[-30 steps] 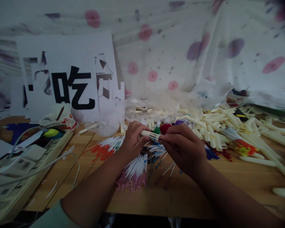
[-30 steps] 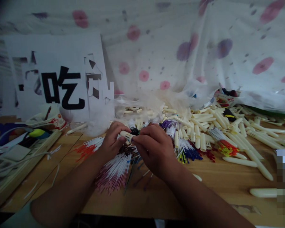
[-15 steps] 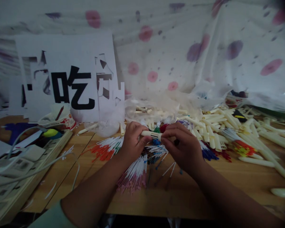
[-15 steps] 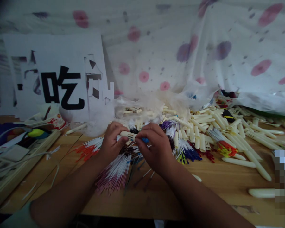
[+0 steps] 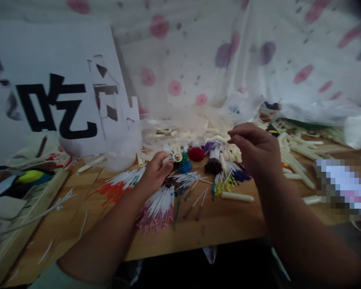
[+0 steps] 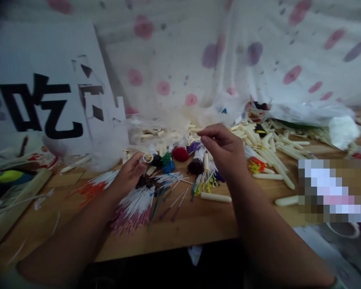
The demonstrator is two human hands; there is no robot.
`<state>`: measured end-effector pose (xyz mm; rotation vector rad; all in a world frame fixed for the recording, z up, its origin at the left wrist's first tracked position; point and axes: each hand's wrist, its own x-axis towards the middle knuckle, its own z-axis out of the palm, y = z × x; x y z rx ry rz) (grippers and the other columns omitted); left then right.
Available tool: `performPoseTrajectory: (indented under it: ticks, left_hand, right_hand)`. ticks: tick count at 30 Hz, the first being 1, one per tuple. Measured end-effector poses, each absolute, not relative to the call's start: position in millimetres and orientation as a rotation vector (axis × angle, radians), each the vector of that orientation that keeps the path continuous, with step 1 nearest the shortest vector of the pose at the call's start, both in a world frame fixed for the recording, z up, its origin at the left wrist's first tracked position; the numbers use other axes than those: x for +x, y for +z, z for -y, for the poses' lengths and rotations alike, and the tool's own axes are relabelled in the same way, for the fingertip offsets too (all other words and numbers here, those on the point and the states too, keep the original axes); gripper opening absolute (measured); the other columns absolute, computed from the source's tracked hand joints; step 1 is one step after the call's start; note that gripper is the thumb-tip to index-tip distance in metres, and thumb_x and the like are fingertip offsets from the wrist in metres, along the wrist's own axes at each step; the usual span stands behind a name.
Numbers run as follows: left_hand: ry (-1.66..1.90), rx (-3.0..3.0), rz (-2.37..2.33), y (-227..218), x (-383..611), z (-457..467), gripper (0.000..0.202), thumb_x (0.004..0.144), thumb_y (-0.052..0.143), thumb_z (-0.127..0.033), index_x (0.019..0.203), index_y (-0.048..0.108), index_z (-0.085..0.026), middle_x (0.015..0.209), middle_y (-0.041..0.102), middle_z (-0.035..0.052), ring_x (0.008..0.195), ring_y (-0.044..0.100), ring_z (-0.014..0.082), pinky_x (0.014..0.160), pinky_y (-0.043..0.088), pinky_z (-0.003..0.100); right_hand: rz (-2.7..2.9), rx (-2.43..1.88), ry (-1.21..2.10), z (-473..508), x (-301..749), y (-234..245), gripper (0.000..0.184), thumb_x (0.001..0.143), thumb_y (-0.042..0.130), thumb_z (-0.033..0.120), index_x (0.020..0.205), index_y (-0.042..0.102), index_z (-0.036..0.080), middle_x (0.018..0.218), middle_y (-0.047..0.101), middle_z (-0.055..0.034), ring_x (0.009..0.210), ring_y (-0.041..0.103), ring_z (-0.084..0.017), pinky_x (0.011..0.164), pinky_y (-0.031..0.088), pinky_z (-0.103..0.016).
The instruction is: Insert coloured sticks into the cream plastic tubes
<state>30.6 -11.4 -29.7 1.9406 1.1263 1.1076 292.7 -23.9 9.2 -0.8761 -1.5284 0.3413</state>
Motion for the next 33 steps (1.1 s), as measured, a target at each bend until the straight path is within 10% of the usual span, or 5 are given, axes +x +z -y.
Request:
performPoseTrajectory:
  ticks: [22, 33]
  left_hand:
    - [0.951, 1.841, -0.976, -4.4, 40.7, 35.4, 0.033, 0.069, 0.066, -0.044, 0.062, 0.053, -0.015, 0.062, 0.048, -0.0028, 0.058, 0.043, 0.0097, 0.056, 0.034, 0.021]
    - [0.965, 1.605, -0.863, -20.9, 55.4, 39.7, 0.024, 0.073, 0.066, -0.035, 0.086, 0.068, -0.015, 0.08, 0.067, 0.0039, 0.071, 0.057, 0.0146, 0.063, 0.042, 0.025]
  right_hand:
    - [2.703, -1.36, 0.095, 41.0, 337.3, -44.0, 0.021, 0.08, 0.046, 0.008, 0.071, 0.062, 0.019, 0.083, 0.058, -0.007, 0.078, 0.051, -0.018, 0.07, 0.041, -0.029]
    - [1.267, -0.819, 1.248, 65.9, 230.6, -25.6, 0.013, 0.071, 0.065, 0.025, 0.071, 0.054, 0.018, 0.074, 0.051, 0.0016, 0.07, 0.049, -0.011, 0.068, 0.039, -0.027]
